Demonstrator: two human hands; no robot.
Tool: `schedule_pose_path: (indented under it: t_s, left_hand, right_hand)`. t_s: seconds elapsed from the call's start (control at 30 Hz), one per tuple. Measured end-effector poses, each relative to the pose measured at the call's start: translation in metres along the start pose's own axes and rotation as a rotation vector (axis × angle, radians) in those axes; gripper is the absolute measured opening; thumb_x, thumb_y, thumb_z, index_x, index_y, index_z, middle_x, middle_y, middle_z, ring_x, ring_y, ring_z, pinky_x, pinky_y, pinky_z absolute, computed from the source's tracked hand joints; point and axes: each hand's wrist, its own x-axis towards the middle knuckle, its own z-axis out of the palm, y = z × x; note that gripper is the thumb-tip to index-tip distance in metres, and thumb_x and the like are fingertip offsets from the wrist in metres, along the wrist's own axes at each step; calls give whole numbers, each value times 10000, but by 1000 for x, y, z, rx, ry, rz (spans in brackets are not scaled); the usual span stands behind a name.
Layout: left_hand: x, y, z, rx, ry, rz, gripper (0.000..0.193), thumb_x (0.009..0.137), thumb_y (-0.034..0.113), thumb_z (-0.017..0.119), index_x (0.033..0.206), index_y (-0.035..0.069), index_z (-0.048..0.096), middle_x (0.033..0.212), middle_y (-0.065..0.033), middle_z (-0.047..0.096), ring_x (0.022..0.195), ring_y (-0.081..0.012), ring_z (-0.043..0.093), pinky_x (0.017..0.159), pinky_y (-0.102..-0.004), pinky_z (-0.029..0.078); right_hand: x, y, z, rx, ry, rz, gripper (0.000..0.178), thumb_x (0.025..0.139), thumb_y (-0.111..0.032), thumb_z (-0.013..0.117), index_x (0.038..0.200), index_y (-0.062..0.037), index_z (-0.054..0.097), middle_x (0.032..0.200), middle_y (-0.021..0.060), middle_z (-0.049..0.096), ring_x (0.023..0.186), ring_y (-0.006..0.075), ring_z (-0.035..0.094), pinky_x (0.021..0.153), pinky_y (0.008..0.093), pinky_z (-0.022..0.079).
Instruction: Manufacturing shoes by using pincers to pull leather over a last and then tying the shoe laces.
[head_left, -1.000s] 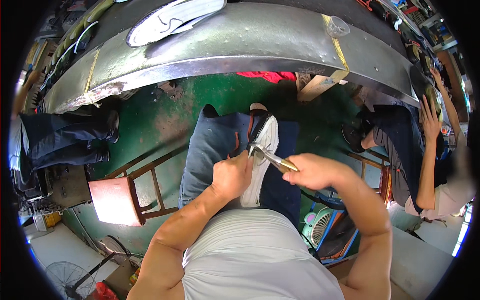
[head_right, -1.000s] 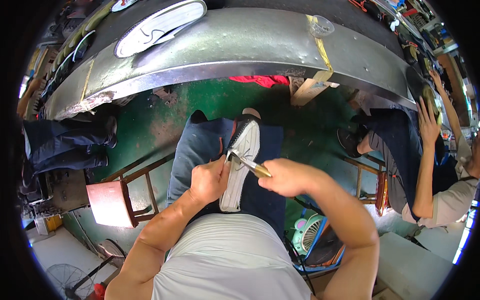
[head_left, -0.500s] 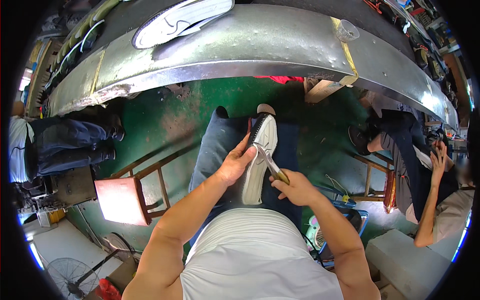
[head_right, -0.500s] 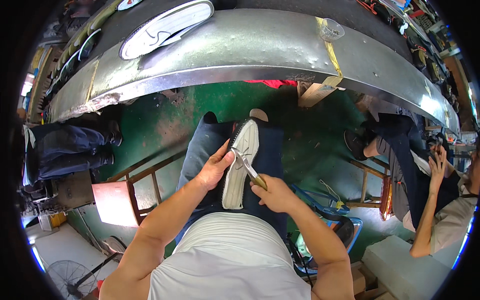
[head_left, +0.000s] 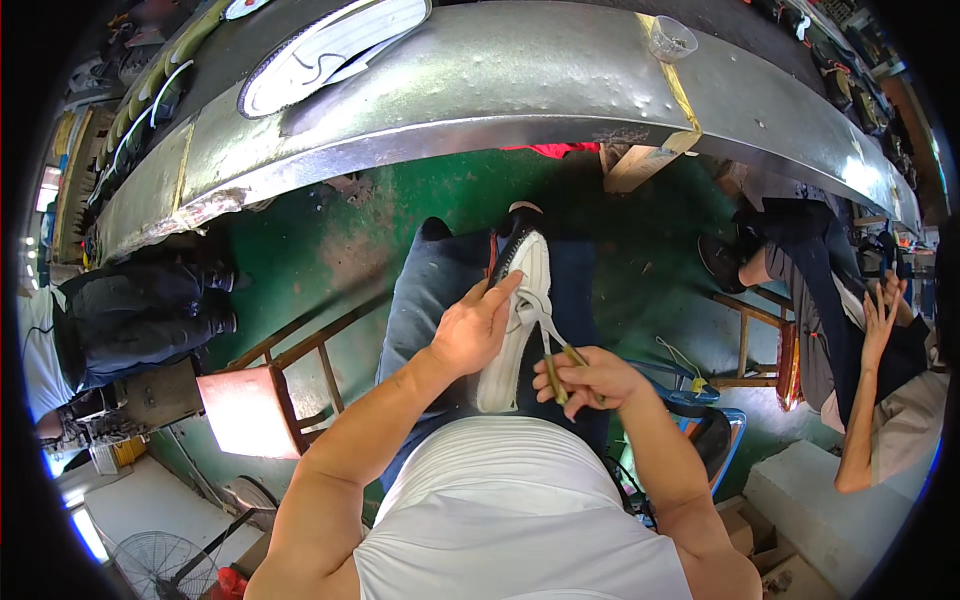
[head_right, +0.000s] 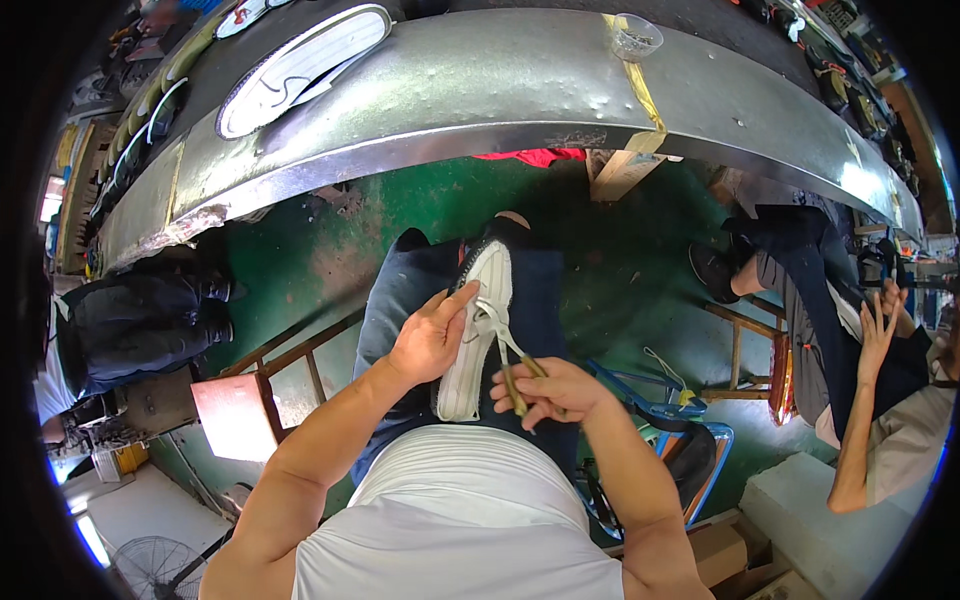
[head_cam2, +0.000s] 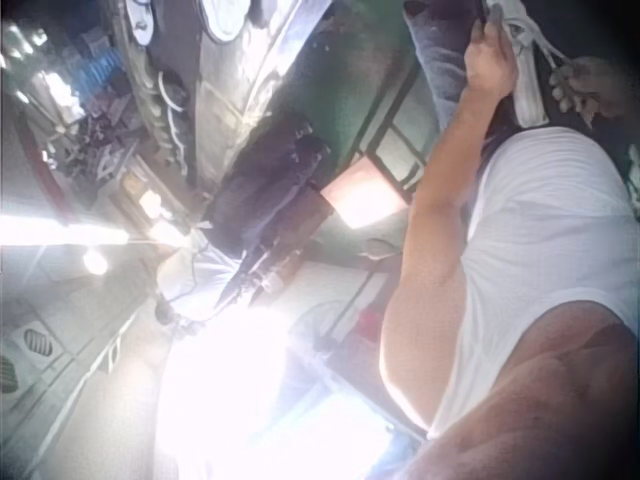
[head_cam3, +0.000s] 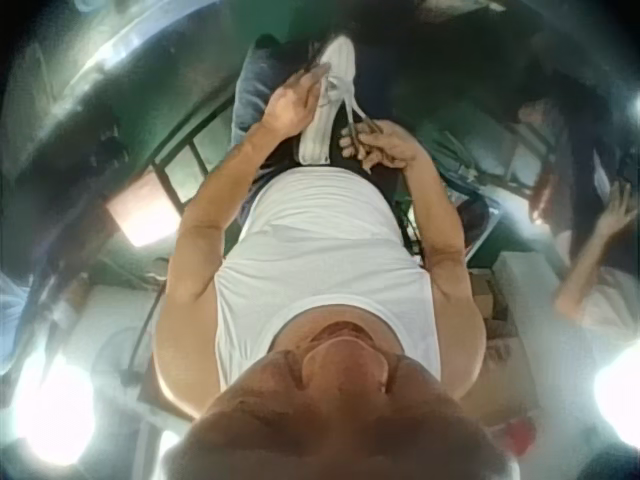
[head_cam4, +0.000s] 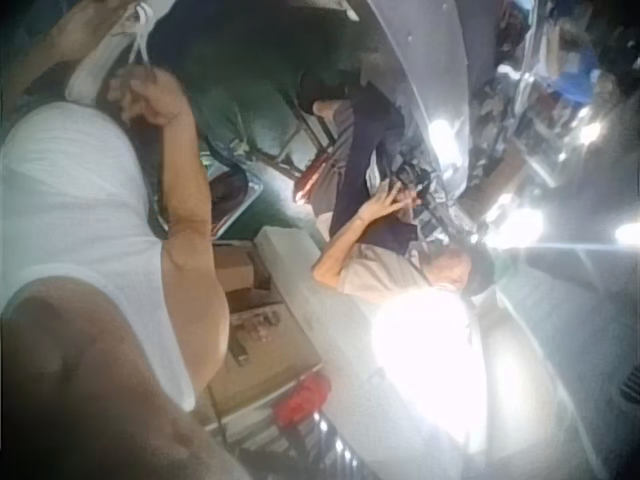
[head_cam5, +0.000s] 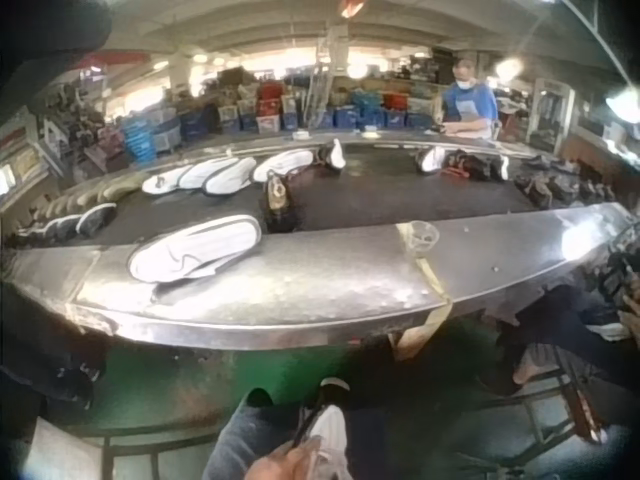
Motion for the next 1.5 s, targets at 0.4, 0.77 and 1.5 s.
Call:
schedule_pose_path:
  t_s: [0.4, 0.77, 1.5]
  left_hand:
    - [0, -1, 18, -54, 50, -366, 719, 980, 255, 568, 1518, -83, 231, 1411, -332, 486, 1273, -461, 522, 1084, -411, 415]
    - [23, -23, -15, -496, -255, -472, 637, 918, 226, 687, 1434, -16, 401, 1219, -176, 622, 1089, -246, 602, 916, -333, 452]
    - [20, -34, -21, -563, -265, -697, 484, 936, 280, 689, 1315, 44, 503, 991, -84, 672, 753, -164, 634, 501, -323, 471]
  right_hand:
    - [14, -77, 22, -1151, 444, -318, 393, 1055, -339, 446, 986, 20, 589, 779, 105, 654, 687, 198, 651, 661, 341, 513]
    - [-33, -38, 31, -1279, 395, -135, 289, 929, -279, 641, 941, 4, 581, 777, 228, 636, 754, 403, 646, 693, 451, 487]
    - [19, 23, 47, -1581, 428, -399, 201, 932, -200, 627, 1044, -33, 611, 902, 184, 678, 838, 396, 659, 732, 482, 522]
